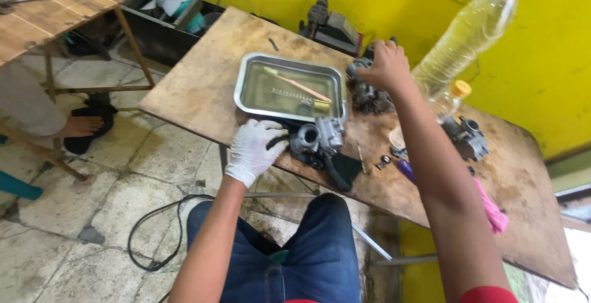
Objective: The person disassembles a carburetor on a wooden workbench, using a screwdriver to remove screws and a cloth to wipe components. They place small parts into a metal tray and handle various carburetor pieces throughout the process.
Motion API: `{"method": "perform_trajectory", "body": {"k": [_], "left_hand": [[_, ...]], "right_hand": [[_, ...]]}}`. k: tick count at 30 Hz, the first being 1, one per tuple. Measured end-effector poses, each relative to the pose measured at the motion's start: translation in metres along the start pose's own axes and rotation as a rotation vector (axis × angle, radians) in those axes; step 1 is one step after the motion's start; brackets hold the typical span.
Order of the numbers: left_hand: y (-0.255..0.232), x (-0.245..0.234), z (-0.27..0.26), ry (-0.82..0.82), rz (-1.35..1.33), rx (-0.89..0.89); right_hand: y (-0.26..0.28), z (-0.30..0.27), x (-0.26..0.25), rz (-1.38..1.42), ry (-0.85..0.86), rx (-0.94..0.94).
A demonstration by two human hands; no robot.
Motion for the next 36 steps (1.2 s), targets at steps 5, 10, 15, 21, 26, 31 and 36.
{"method": "perform_trajectory", "body": {"k": [5,10,15,21,26,31,36], "left_hand": [[0.005,0.005,-0.003,-0.006,0.06,-0.007],[0.002,0.003,0.001,-0.001,0.054,-0.012],[0.002,0.003,0.001,0.006,0.032,-0.04],[0.003,0.004,0.001,-0.011,0.038,-0.042],[0.003,0.002,0.003,-0.014,0.028,-0.033],[0.002,0.005,0.0,0.019,-0.071,0.023],[0.005,0.008,0.001,0.04,-0.034,0.01]], "right_hand": [[-0.039,0.065,0.057,-0.068,0.215,0.1],[-0.03,0.069,0.052,-0.1,0.385,0.176],[-0.017,0.067,0.041,-0.144,0.548,0.18],[-0.033,0.076,0.069,-0.103,0.45,0.15],[-0.03,0.073,0.074,-0.081,0.325,0.11],[-0.018,0.049,0.041,-0.049,0.27,0.137],[-0.015,0.034,0.0,-0.056,-0.079,-0.036]]}}
Point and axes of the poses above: each hand's wrist, its own z-axis towards the middle knuckle, its own x-axis out of the palm, y = z × x, the point moved 3 cm from there along z, towards the middle knuckle, and after that the axes turned 1 degree about -x, right-handed, at the moved point
